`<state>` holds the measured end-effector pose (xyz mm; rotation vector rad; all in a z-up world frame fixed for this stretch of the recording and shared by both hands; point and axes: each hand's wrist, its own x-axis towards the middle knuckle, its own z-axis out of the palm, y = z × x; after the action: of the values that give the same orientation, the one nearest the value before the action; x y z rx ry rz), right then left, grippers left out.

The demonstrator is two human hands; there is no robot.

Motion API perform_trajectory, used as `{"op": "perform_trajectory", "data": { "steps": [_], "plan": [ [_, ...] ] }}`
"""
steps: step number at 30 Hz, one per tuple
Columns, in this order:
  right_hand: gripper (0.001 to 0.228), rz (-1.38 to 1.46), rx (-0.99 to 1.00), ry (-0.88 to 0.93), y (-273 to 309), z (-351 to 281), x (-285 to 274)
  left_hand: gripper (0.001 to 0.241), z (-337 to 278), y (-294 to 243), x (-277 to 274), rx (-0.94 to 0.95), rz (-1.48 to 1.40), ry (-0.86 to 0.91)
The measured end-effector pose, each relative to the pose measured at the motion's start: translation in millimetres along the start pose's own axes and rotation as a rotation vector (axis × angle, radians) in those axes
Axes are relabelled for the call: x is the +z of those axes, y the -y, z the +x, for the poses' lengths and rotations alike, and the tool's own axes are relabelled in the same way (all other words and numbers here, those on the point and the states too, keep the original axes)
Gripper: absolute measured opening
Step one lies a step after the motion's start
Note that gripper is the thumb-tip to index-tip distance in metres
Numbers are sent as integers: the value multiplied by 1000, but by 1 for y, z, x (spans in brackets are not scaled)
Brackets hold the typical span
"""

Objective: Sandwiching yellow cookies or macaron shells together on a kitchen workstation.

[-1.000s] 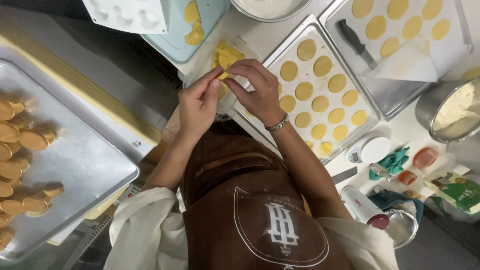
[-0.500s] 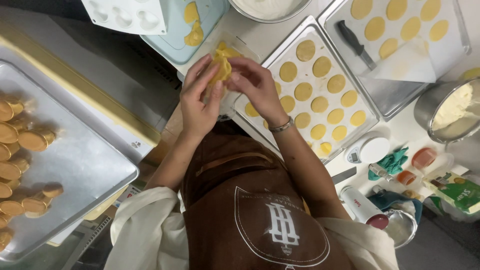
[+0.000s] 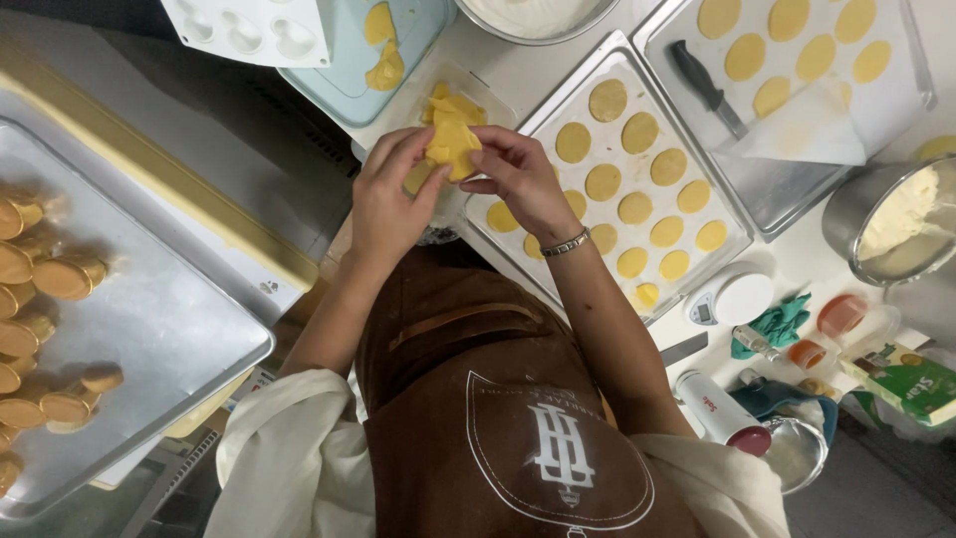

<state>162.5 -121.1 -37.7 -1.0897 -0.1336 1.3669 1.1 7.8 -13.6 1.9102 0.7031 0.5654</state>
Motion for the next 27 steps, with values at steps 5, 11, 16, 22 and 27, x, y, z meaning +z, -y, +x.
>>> {"op": "perform_trajectory", "data": {
  "steps": [5, 11, 16, 22, 27],
  "plan": [
    [30, -194, 1, 3, 0, -1, 1, 36, 2, 8, -2, 100, 132, 31],
    [29, -155, 19, -121, -6, 4, -3, 21, 14, 23, -1, 70, 77, 15],
    [29, -162, 15, -192, 0, 5, -7, 13, 57, 87, -5, -232, -49, -93],
    [27, -140, -2, -178, -6, 9, -12, 17, 78, 123, -3, 100, 243, -111],
    [32, -204, -49, -154, -4, 8, -2, 19, 43, 61, 2, -228, -213, 181]
  ]
}}
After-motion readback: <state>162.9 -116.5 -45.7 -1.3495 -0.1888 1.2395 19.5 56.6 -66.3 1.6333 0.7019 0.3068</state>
